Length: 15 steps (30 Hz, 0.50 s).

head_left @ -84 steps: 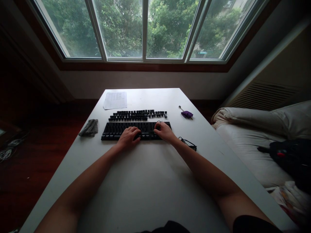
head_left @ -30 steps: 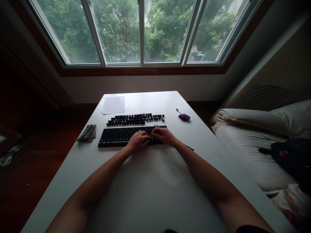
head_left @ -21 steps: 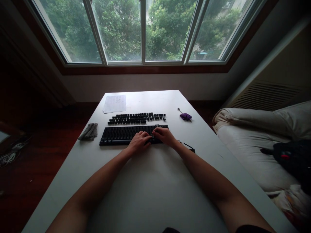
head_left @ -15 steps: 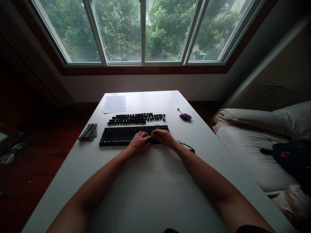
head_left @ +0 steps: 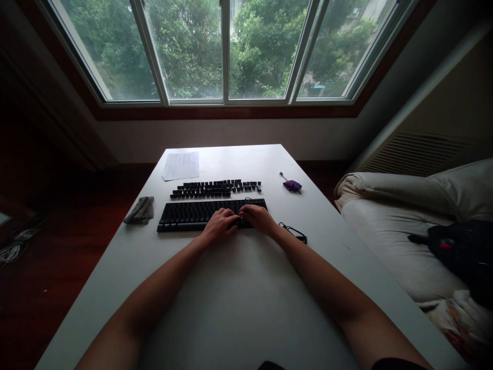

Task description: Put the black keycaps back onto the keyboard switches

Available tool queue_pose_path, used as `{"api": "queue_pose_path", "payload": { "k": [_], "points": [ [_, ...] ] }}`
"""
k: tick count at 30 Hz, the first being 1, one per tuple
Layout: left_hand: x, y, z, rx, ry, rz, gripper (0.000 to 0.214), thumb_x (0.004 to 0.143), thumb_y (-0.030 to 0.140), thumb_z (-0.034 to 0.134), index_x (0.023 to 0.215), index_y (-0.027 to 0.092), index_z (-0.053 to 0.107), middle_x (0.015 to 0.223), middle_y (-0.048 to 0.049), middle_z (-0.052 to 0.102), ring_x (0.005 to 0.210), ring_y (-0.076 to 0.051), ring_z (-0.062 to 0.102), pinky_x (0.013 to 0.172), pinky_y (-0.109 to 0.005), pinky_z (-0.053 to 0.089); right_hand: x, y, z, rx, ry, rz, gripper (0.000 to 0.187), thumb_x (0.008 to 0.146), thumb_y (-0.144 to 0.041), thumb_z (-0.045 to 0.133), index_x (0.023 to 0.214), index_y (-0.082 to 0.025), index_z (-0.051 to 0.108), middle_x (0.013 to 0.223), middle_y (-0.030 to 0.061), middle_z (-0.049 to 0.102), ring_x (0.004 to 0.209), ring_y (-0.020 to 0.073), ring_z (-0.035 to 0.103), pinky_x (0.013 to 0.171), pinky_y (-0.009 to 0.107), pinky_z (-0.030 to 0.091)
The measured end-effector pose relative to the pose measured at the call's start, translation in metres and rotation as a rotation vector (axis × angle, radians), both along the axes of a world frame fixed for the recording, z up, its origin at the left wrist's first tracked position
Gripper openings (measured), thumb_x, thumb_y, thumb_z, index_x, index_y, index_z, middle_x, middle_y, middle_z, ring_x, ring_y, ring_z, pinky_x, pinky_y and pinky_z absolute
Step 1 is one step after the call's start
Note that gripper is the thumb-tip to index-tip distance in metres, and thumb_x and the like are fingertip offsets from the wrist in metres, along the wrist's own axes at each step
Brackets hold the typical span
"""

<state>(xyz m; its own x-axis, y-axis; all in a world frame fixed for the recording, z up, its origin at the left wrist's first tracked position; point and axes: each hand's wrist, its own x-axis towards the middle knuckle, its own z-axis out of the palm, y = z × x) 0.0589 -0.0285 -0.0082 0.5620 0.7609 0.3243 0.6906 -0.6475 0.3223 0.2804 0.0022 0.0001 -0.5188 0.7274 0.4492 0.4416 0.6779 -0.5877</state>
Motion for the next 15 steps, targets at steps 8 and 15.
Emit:
{"api": "queue_pose_path", "payload": {
  "k": [8, 15],
  "points": [
    [0.0007, -0.0008, 0.0024, 0.0, 0.021, 0.006, 0.041, 0.09, 0.033, 0.06, 0.131, 0.026, 0.06, 0.115, -0.0078, 0.061, 0.105, -0.025, 0.052, 0.094, -0.043, 0.045, -0.0004, 0.0008, -0.0032, -0.01, 0.019, -0.04, 0.024, 0.098, -0.038, 0.051, 0.099, -0.021, 0.068, 0.091, 0.007, 0.071, 0.082, 0.0187, 0.065, 0.081, 0.031, 0.049],
    [0.0004, -0.0002, 0.0014, -0.007, 0.022, 0.012, 0.04, 0.089, 0.032, 0.06, 0.129, 0.027, 0.061, 0.114, -0.0076, 0.061, 0.105, -0.025, 0.052, 0.095, -0.043, 0.045, 0.0001, 0.0008, 0.0035, -0.072, 0.022, 0.006, 0.026, 0.097, -0.04, 0.052, 0.1, -0.021, 0.069, 0.093, 0.0062, 0.072, 0.08, 0.018, 0.065, 0.077, 0.029, 0.049]
  ]
}}
